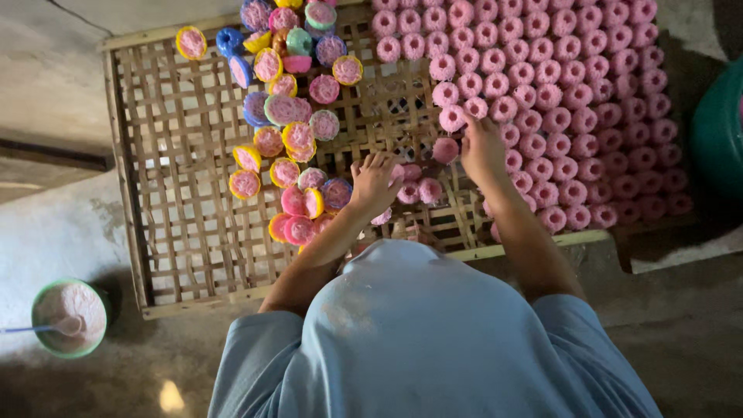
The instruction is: The person removes pink candle cores from colorful plastic molds and places them onto a wooden drying rack. They repeatedly pick up molds, eject the formed candles, and arrange the candles in rows on the rack.
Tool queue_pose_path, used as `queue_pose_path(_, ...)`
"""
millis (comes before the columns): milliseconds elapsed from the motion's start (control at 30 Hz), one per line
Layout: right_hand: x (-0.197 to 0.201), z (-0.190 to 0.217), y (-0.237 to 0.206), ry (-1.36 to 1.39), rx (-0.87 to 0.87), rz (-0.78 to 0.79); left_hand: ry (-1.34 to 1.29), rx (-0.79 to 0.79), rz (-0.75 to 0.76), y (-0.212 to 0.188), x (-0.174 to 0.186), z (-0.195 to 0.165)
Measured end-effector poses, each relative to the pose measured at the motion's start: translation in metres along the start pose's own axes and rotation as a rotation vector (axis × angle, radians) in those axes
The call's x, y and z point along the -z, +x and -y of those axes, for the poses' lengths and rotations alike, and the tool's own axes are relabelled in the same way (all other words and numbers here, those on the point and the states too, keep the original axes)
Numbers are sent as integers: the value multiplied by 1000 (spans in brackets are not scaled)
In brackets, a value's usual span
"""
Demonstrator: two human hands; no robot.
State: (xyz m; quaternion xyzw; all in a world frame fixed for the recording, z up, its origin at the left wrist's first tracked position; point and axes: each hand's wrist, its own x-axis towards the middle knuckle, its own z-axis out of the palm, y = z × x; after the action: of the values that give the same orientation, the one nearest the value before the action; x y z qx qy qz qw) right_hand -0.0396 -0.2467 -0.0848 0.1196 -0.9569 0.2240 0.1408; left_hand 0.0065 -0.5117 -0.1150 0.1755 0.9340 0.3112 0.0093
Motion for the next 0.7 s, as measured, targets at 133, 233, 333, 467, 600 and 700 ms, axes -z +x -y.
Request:
queue_pose_path(133,27,-3,8,58,-194,-48,-56,7,26,8,3,-5)
queue_pose_path(233,41,-8,28,148,-188,-95,-68,-21,7,35,-1,-20)
queue_pose_path(333,45,-6,48,51,50,-86,-63,79,105,68,-9,-37)
queue_pose_path(467,46,-2,61,-121,-35,-26,-106,91,155,95,-20,-54)
queue_pose_path(600,49,-15,61,-317,-64,-61,-175,151,152,111,-32,-66)
queue_pose_path(700,50,-31,59,-45,-54,-7,-164,156,155,116,-40,-74)
